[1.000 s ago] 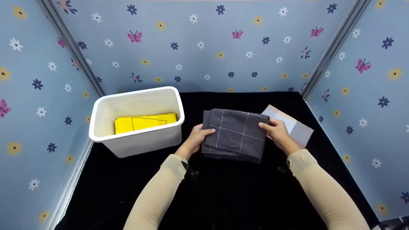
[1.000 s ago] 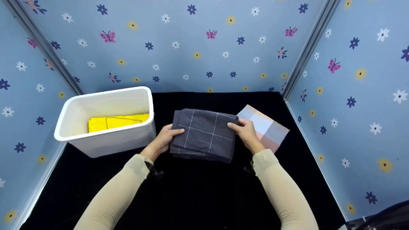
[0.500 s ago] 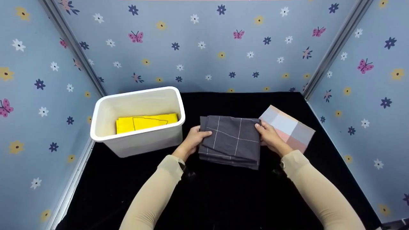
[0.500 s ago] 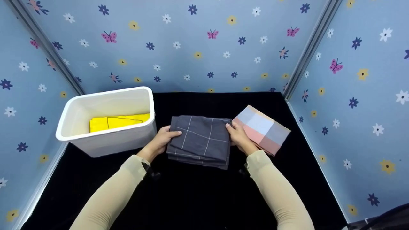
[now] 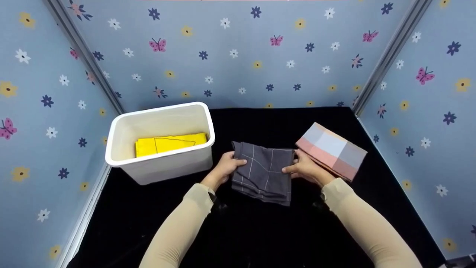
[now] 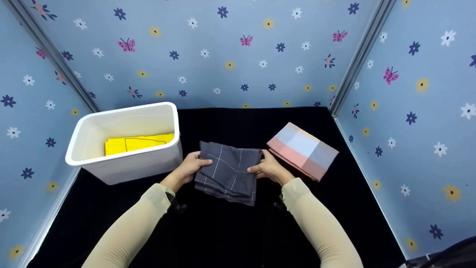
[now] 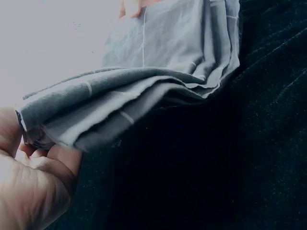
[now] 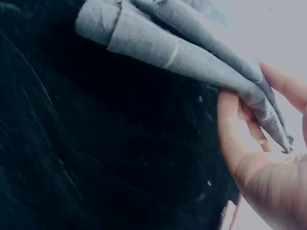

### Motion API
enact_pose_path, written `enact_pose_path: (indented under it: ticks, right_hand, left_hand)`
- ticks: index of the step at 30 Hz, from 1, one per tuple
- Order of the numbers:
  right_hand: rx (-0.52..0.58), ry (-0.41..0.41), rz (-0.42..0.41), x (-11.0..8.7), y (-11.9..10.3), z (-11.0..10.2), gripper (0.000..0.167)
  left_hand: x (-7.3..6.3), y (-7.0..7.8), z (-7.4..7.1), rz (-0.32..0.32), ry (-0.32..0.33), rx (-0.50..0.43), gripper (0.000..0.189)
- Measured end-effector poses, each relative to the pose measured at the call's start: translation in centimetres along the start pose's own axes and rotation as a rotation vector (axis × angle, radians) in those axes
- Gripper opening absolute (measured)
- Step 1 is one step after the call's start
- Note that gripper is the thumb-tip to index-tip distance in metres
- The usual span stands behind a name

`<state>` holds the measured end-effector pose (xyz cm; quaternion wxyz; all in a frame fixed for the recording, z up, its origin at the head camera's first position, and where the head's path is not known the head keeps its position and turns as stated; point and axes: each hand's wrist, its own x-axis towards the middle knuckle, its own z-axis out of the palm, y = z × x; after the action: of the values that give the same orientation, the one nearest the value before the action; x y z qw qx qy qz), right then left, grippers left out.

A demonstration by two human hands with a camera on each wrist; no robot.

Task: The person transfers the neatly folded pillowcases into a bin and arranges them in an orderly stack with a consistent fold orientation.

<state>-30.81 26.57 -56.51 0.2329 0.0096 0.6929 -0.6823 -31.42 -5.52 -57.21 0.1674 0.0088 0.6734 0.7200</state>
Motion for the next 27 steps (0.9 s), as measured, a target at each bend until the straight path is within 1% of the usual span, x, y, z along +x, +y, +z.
enact_pose_path:
  ticks: [1,3,7,9,10,13,17,21,24,27]
  right_hand:
    - [0.011,0.011,0.001,0.1,0.2,0.2,0.090]
    - [0.026,0.041,-0.004,0.2,0.4,0.7,0.076]
    - [0.018,0.111,-0.034,0.4,0.7,1.3,0.032]
    - [0.009,0.130,-0.049,0.5,0.7,1.5,0.018]
    - [0.008,0.139,-0.055,0.5,0.6,1.5,0.014]
    - [0.008,0.146,-0.066,0.4,0.6,1.6,0.012]
    - [0.026,0.127,-0.057,0.1,0.6,1.4,0.024]
    - [0.029,0.106,-0.024,0.0,0.8,1.2,0.032]
    - [0.018,0.109,-0.003,-0.1,0.7,1.3,0.034]
    - [0.022,0.107,0.008,-0.1,0.5,1.4,0.030]
  left_hand:
    - [0.0,-0.1,0.0,0.000,0.001,0.004,0.032]
    - [0.0,-0.2,0.0,0.002,0.004,0.012,0.032]
    - [-0.1,-0.2,0.0,0.019,0.014,0.028,0.034]
    - [-0.1,-0.1,0.0,0.029,0.022,0.032,0.035]
    - [-0.2,0.0,0.0,0.035,0.026,0.033,0.035]
    - [-0.4,0.4,0.0,0.060,0.046,0.052,0.034]
    - [-0.7,1.0,0.1,0.098,0.057,0.098,0.032]
    - [-0.9,1.7,0.1,0.130,0.061,0.122,0.032]
    - [-1.1,2.5,0.0,0.146,0.058,0.132,0.032]
    - [-1.2,3.3,0.0,0.148,0.048,0.138,0.031]
